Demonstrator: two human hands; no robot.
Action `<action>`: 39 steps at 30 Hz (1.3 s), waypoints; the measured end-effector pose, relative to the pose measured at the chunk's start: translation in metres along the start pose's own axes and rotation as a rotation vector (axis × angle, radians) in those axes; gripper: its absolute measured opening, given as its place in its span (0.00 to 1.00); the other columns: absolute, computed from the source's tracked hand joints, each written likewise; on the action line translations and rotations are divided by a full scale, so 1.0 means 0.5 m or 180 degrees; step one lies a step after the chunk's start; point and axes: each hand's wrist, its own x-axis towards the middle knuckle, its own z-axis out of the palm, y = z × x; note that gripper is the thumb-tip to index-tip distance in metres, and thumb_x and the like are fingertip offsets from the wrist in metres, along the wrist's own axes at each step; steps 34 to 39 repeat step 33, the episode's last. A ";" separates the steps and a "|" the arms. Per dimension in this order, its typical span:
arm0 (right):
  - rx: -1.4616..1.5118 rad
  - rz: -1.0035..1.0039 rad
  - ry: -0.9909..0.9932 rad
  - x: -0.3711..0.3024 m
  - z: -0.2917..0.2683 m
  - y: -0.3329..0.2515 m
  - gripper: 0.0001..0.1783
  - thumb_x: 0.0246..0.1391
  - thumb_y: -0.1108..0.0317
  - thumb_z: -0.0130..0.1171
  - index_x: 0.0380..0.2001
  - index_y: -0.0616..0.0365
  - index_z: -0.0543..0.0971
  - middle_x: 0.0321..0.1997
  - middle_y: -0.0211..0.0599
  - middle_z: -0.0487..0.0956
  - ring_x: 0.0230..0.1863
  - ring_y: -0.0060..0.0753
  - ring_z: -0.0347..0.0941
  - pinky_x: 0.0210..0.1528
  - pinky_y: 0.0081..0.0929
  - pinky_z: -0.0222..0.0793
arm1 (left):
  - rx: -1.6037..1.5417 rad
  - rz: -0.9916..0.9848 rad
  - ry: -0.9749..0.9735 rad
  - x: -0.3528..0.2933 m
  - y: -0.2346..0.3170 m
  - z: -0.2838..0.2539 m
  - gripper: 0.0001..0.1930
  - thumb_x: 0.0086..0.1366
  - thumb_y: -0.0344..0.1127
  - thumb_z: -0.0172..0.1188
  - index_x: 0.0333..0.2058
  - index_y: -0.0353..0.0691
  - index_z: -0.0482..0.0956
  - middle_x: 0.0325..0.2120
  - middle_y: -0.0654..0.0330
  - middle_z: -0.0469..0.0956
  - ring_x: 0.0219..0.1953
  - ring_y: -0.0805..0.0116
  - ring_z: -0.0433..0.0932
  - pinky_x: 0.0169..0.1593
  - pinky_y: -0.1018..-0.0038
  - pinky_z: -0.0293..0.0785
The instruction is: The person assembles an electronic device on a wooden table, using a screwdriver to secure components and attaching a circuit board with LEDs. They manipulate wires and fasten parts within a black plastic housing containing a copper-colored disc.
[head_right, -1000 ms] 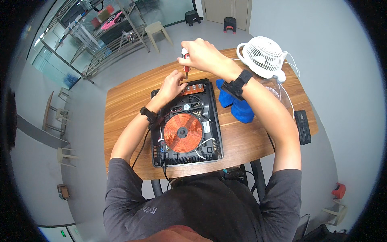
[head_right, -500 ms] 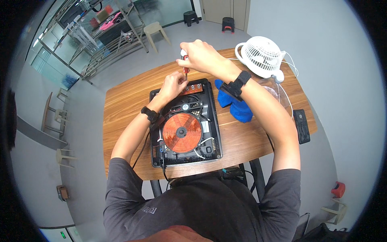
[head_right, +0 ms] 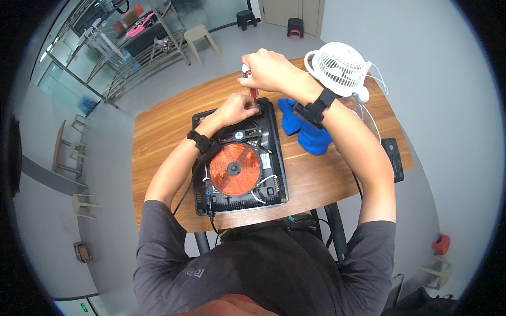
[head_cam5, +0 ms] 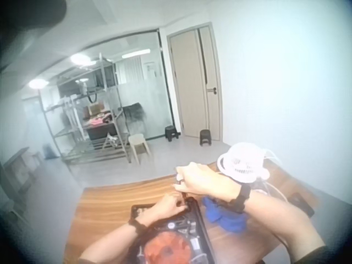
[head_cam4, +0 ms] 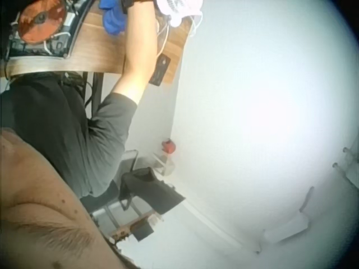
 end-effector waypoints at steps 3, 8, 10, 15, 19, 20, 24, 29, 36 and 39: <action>0.0002 -0.0003 -0.0007 -0.006 0.014 0.015 0.20 0.48 0.55 0.66 0.32 0.64 0.81 0.29 0.57 0.83 0.35 0.60 0.83 0.41 0.48 0.80 | 0.0007 0.0184 -0.0089 0.009 -0.007 0.014 0.10 0.60 0.34 0.67 0.33 0.31 0.85 0.30 0.47 0.85 0.35 0.50 0.84 0.45 0.60 0.79; 0.0058 0.0044 -0.0070 -0.008 0.019 0.021 0.20 0.48 0.55 0.66 0.33 0.64 0.82 0.29 0.57 0.83 0.35 0.61 0.83 0.42 0.48 0.80 | 0.0177 0.0364 -0.0161 0.017 -0.010 0.022 0.09 0.61 0.31 0.65 0.36 0.30 0.84 0.36 0.46 0.84 0.41 0.48 0.83 0.50 0.58 0.78; 0.0048 0.0041 -0.0070 -0.006 0.021 0.025 0.20 0.48 0.55 0.66 0.33 0.64 0.82 0.29 0.58 0.83 0.35 0.61 0.83 0.42 0.48 0.80 | 0.0136 0.0423 -0.0189 0.017 -0.014 0.020 0.08 0.61 0.29 0.64 0.37 0.30 0.83 0.38 0.45 0.83 0.43 0.46 0.83 0.51 0.58 0.78; 0.0031 -0.0043 0.0010 -0.005 0.033 0.033 0.24 0.54 0.51 0.69 0.29 0.65 0.79 0.28 0.58 0.82 0.35 0.64 0.81 0.40 0.48 0.79 | -0.0016 0.0385 -0.0128 0.012 -0.007 0.009 0.09 0.61 0.28 0.64 0.39 0.31 0.81 0.39 0.44 0.82 0.44 0.44 0.82 0.50 0.57 0.77; 0.0036 -0.0002 0.0036 -0.005 0.039 0.039 0.24 0.54 0.50 0.69 0.29 0.65 0.79 0.28 0.59 0.82 0.35 0.65 0.81 0.40 0.48 0.79 | -0.0010 0.0547 -0.0149 0.016 -0.009 0.009 0.09 0.61 0.27 0.63 0.39 0.30 0.80 0.39 0.44 0.81 0.43 0.42 0.81 0.49 0.56 0.77; 0.0037 -0.0006 0.0028 -0.003 0.040 0.040 0.25 0.54 0.50 0.69 0.29 0.65 0.79 0.28 0.59 0.82 0.35 0.65 0.81 0.40 0.48 0.79 | -0.0016 0.0580 -0.0110 0.016 -0.015 0.011 0.09 0.61 0.27 0.63 0.39 0.30 0.80 0.37 0.44 0.81 0.42 0.44 0.81 0.48 0.57 0.78; -0.0074 -0.0050 -0.0024 0.000 0.045 0.037 0.26 0.55 0.49 0.68 0.30 0.66 0.79 0.29 0.60 0.82 0.36 0.65 0.82 0.40 0.49 0.79 | -0.0277 0.0363 -0.0057 0.013 -0.013 0.012 0.08 0.62 0.29 0.64 0.38 0.31 0.80 0.32 0.49 0.82 0.37 0.55 0.83 0.43 0.62 0.78; -0.0264 0.0000 -0.0207 0.002 0.041 0.032 0.30 0.56 0.44 0.66 0.34 0.67 0.79 0.34 0.63 0.82 0.39 0.65 0.82 0.42 0.51 0.78 | -0.0477 0.0091 0.0001 0.008 0.017 -0.015 0.13 0.61 0.36 0.69 0.39 0.34 0.82 0.28 0.54 0.82 0.31 0.66 0.82 0.37 0.69 0.76; -0.0319 0.0210 -0.0552 0.010 0.020 0.010 0.33 0.60 0.41 0.62 0.45 0.66 0.76 0.36 0.63 0.82 0.42 0.67 0.81 0.47 0.53 0.76 | -0.0425 -0.0036 0.0165 0.010 0.004 -0.014 0.14 0.63 0.41 0.70 0.40 0.37 0.84 0.29 0.54 0.85 0.31 0.66 0.83 0.36 0.71 0.76; -0.0319 0.0210 -0.0552 0.010 0.020 0.010 0.33 0.60 0.41 0.62 0.45 0.66 0.76 0.36 0.63 0.82 0.42 0.67 0.81 0.47 0.53 0.76 | -0.0425 -0.0036 0.0165 0.010 0.004 -0.014 0.14 0.63 0.41 0.70 0.40 0.37 0.84 0.29 0.54 0.85 0.31 0.66 0.83 0.36 0.71 0.76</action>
